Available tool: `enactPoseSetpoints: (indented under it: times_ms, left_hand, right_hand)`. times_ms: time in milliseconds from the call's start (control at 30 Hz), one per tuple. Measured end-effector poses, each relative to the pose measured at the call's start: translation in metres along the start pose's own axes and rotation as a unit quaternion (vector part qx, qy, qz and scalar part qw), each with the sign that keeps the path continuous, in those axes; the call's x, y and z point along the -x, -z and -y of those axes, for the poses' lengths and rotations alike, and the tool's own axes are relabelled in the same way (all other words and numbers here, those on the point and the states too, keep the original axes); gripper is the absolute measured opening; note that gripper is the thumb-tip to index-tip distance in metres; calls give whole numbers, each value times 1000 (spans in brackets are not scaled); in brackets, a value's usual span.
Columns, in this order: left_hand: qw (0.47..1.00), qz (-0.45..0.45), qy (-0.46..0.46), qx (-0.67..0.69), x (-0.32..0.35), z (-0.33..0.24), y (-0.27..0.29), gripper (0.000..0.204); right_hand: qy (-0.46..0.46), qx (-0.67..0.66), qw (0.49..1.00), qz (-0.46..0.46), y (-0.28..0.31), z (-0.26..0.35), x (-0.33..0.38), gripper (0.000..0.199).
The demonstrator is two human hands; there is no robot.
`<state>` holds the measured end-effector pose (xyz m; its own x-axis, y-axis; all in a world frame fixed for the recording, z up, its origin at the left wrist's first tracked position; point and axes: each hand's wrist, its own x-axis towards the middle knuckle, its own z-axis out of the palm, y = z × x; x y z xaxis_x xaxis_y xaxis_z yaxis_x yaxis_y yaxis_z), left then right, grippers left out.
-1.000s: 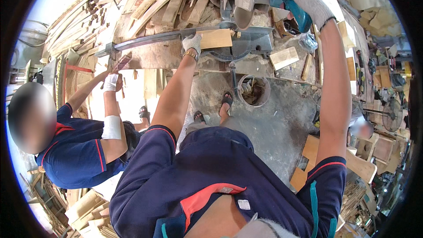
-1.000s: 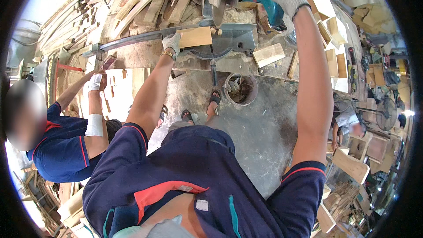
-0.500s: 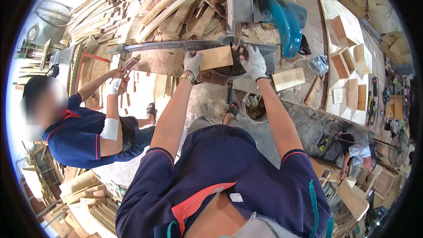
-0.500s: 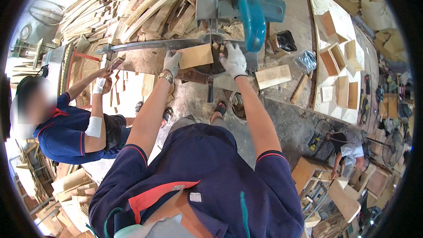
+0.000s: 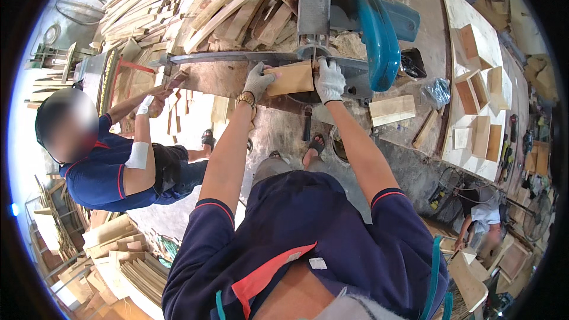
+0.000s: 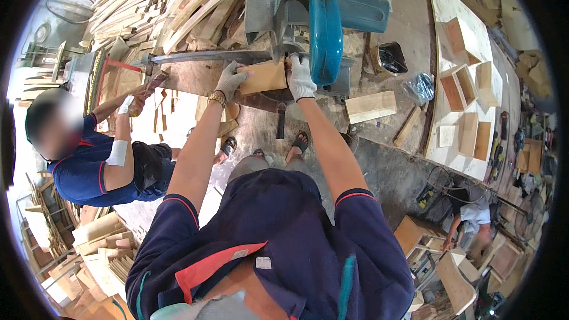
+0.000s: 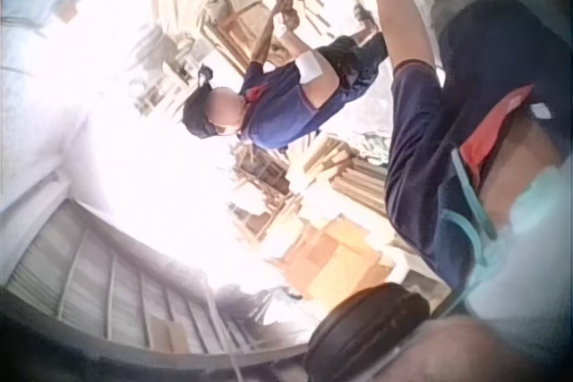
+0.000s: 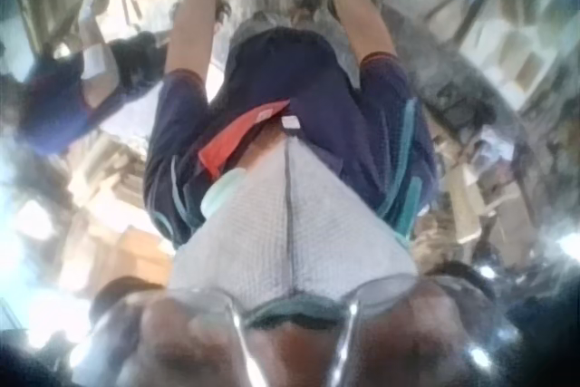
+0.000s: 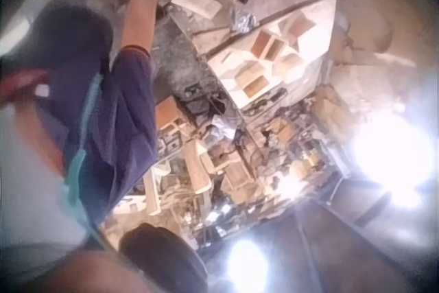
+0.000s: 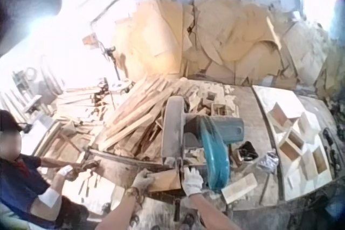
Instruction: The person cuts small wooden pieces using a miter saw, then assembles them into small wooden boxes on a workbench. They use a nail gun to fasten the pieces together and place the finished boxes on the table.
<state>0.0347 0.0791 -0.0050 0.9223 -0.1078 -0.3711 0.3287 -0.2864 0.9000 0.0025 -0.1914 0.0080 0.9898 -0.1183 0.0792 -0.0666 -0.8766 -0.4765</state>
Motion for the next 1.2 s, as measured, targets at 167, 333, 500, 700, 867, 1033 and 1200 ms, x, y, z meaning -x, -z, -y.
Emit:
enactPoseSetpoints:
  times_ms: [167, 333, 500, 700, 867, 1033, 1200]
  left_hand:
    - [997, -31, -24, 62, 13, 4, -8, 51]
    - [969, -57, -20, 240, 27, 25, -4, 34]
    - [968, -43, -39, 245, 50, 35, 8, 32]
    - [973, -32, -69, 217, 104, 37, 16, 35]
    - [964, 76, -109, 229, 162, 26, -8, 46]
    - [972, 165, -41, 162, 221, 30, -71, 41]
    - [927, 268, 38, 261, 254, 25, -179, 35]
  right_hand:
    - [-14, -3, 1000, -22, 3, -7, 8, 40]
    - [-63, -137, 985, 82, 31, -24, 61, 35]
    - [-225, -366, 841, 328, 65, -88, 174, 38]
    - [-505, -230, 831, 35, 76, -83, 296, 48]
    - [-471, -411, 779, -46, 56, -76, 381, 54]
    - [-532, -415, 737, -44, 45, -87, 427, 54]
    - [-568, -450, 671, -158, 58, -138, 476, 35]
